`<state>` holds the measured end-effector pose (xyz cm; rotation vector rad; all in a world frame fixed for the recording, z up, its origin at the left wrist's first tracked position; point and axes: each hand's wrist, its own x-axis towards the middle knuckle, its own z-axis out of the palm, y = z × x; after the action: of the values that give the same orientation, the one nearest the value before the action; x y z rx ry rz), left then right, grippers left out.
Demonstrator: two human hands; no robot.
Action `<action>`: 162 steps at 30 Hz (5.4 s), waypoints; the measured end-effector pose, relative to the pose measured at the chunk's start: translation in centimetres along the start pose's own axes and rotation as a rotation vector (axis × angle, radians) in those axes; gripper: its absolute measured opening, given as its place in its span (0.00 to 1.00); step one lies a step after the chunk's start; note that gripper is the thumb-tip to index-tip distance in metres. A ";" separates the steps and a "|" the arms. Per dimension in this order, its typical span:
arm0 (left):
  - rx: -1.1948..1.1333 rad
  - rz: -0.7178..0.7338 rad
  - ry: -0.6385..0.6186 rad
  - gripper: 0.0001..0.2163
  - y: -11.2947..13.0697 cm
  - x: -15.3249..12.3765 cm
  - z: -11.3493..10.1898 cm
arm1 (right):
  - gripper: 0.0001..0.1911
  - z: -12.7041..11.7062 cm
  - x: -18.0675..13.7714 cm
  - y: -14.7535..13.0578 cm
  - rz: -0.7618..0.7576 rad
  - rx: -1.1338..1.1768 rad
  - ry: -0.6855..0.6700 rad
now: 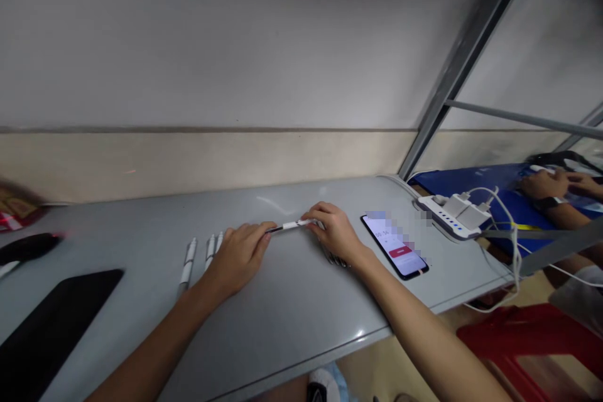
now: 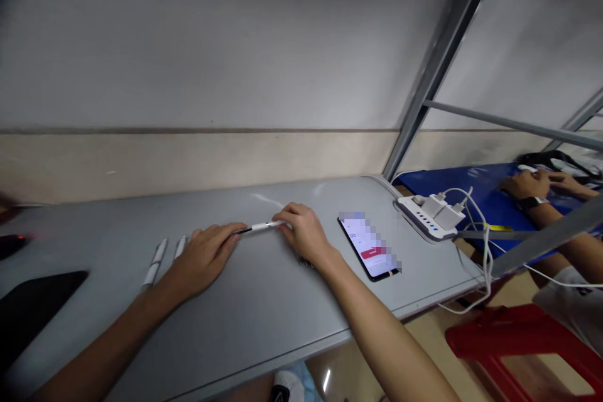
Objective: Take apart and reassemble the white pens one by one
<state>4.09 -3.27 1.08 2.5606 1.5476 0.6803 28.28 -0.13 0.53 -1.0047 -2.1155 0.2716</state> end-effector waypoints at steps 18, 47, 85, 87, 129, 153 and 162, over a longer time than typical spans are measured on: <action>0.063 -0.023 0.009 0.15 -0.6 -0.1 0.4 | 0.12 -0.4 -0.1 0.9 -0.018 -0.089 0.019; 0.022 0.079 -0.036 0.14 -0.1 -0.1 0.0 | 0.20 -0.8 0.2 -1.5 0.287 0.419 -0.260; -0.071 0.044 -0.064 0.14 -1.0 -0.1 -0.5 | 0.17 0.0 -0.3 -1.9 0.033 -0.003 -0.153; -0.125 0.009 -0.084 0.14 -1.0 -0.1 -0.8 | 0.19 0.0 -0.4 -1.8 -0.089 -0.045 -0.116; 0.500 -0.371 -0.141 0.16 -3.4 -0.4 -2.1 | 0.12 1.4 4.0 -1.8 0.582 1.504 -0.110; 0.385 -0.334 -0.145 0.14 -2.2 -0.2 -1.7 | 0.13 1.5 3.5 -1.1 0.527 1.294 -0.063; 0.094 -0.246 0.015 0.10 -2.0 -0.1 -0.8 | 0.10 1.4 3.7 1.5 0.315 0.316 -0.068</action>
<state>2.07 -2.55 1.21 2.3727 1.8995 0.6128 26.66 3.72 0.89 -1.1435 -1.8889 0.7796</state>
